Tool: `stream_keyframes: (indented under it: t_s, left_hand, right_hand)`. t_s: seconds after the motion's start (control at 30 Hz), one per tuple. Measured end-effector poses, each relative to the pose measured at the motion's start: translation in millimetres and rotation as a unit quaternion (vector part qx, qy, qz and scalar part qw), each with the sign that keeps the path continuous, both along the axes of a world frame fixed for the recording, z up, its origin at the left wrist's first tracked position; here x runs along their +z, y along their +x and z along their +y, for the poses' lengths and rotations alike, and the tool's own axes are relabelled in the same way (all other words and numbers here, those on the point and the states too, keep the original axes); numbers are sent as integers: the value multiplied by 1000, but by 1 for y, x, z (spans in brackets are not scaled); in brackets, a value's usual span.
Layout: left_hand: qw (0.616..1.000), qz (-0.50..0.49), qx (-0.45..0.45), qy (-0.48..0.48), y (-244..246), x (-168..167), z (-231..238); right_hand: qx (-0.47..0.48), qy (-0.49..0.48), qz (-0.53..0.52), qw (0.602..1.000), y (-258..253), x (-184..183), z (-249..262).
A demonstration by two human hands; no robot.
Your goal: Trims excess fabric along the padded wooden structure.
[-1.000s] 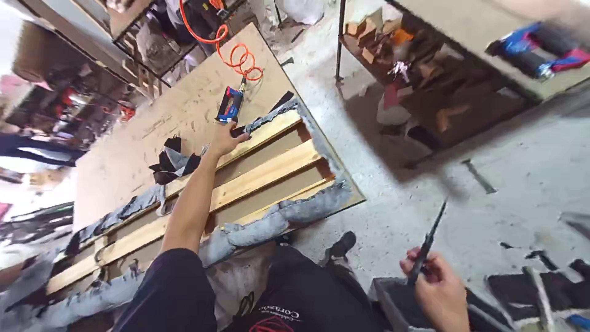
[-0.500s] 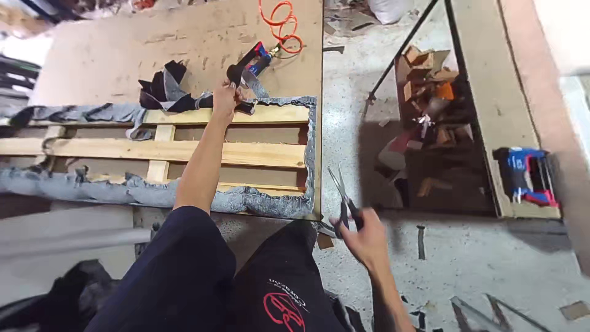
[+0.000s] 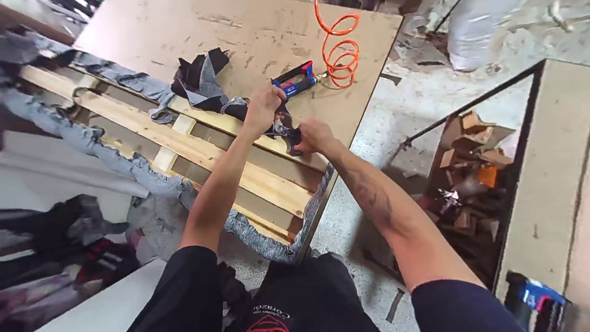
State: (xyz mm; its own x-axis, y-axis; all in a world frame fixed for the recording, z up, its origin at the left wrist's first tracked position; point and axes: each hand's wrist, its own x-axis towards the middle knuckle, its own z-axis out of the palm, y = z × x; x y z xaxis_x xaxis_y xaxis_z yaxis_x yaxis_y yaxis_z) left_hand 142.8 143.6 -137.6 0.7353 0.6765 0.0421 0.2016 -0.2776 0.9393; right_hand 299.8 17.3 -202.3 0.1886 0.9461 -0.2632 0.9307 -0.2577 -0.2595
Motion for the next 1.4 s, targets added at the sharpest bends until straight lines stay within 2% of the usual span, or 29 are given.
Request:
stream_keyframes:
  t_s: [0.07,0.13,0.17,0.23,0.27,0.3,0.33,0.37,0.43,0.47,0.5,0.6,0.67,0.7,0.8,0.9,0.97,1.17,1.27,1.4]
  left_hand:
    - [1000,-9,4,-16,-11,3,-9]
    - [995,-41,4,-94,-34,15,-22]
    - [992,-16,-13,-121,-51,22,-32]
    - [973,164,-109,-117,-87,40,-50]
    - [940,288,-156,-91,-96,43,-55]
    - [900,398,-161,-69,-99,42,-59]
    - [875,467,-117,-53,-97,37,-65]
    - [873,485,-31,-35,-91,31,-72]
    - [892,418,168,36,-60,17,-79]
    - [885,393,242,65,-40,7,-81]
    - [862,406,293,81,-18,-4,-80]
    - [771,538,340,40,37,-24,-72]
    - [752,558,351,15,48,-33,-65]
    - [762,536,363,3,44,-39,-66]
    - [821,374,430,-29,20,-53,-70]
    - [839,289,458,-55,19,-55,-63]
    - [845,292,444,-53,24,-48,-57]
    - [862,334,380,34,22,-47,-59]
    - [878,303,364,72,9,-57,-63]
    - [907,242,333,92,2,-55,-59]
  right_hand:
    - [40,-13,58,997,18,3,2]
    - [74,-13,88,993,41,6,-2]
    - [86,-15,96,992,51,7,-7]
    - [102,-18,120,987,70,10,-23]
    - [107,-28,138,984,82,14,-35]
    - [107,-39,160,981,94,19,-49]
    - [104,-48,190,975,104,21,-66]
    - [101,-48,233,966,116,22,-82]
    - [94,-22,319,943,143,16,-105]
    - [84,-3,343,936,155,10,-116]
    - [72,21,346,935,165,6,-123]
    - [50,72,299,950,187,12,-120]
    - [64,38,244,967,193,25,-101]
    - [82,4,206,975,190,33,-92]
    - [154,-38,125,979,160,36,-56]
    - [193,-51,95,975,121,36,-19]
    - [194,-61,96,974,96,35,-3]
    - [144,-82,91,982,42,24,21]
    - [136,-90,97,982,32,27,18]
    - [106,-98,88,986,9,29,25]
